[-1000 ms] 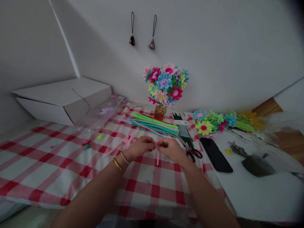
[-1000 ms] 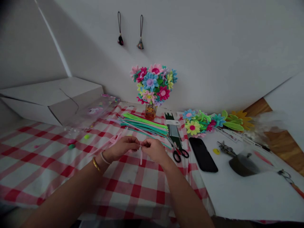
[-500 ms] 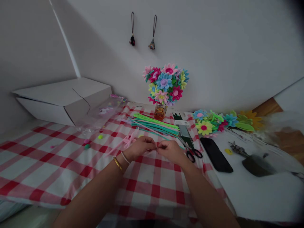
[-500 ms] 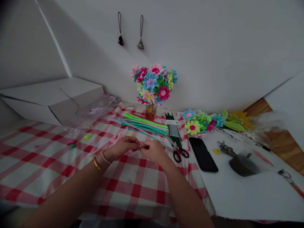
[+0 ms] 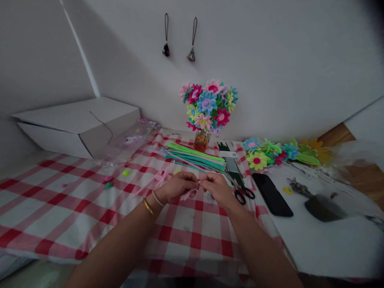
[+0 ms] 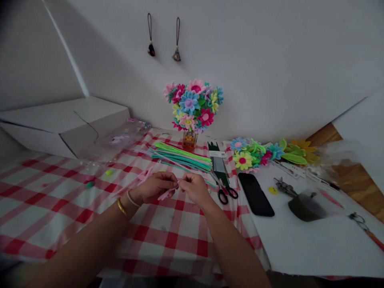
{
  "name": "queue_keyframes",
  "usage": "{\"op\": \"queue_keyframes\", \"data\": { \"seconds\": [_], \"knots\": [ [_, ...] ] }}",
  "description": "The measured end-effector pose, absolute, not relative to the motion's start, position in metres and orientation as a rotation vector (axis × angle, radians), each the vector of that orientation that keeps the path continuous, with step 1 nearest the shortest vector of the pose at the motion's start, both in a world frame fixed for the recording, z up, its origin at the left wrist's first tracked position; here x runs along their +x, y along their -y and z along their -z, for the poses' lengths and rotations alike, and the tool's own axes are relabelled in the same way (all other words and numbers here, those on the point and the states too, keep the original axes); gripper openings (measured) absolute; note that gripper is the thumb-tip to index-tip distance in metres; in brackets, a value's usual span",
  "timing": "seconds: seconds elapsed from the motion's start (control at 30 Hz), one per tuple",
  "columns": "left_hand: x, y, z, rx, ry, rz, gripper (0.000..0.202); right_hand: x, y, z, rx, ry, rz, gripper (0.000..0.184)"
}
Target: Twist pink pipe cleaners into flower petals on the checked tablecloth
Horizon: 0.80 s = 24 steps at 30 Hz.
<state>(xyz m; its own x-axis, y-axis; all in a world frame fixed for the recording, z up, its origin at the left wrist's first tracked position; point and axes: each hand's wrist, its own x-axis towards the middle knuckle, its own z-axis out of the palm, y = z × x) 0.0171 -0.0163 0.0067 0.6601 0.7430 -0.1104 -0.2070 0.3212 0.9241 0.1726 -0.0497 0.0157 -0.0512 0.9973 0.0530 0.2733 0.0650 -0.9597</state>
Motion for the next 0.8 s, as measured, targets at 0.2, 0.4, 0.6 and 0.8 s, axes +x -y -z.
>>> {"op": "queue_keyframes", "data": {
  "seconds": [0.2,0.4,0.6,0.8],
  "knots": [
    [0.012,0.016,-0.016,1.022,-0.552,-0.688,0.018,0.172,0.047,-0.015,-1.131,1.342,-1.202,0.011],
    [0.011,0.019,-0.019,0.993,-0.489,-0.651,0.018,0.175,0.045,-0.013,-1.089,1.308,-1.246,0.019],
    [0.012,0.018,-0.015,1.046,-0.513,-0.668,0.018,0.174,0.045,-0.012,-1.049,1.356,-1.236,0.014],
    [0.014,0.018,-0.016,1.05,-0.529,-0.709,0.016,0.17,0.045,-0.009,-1.024,1.31,-1.188,0.014]
  ]
}}
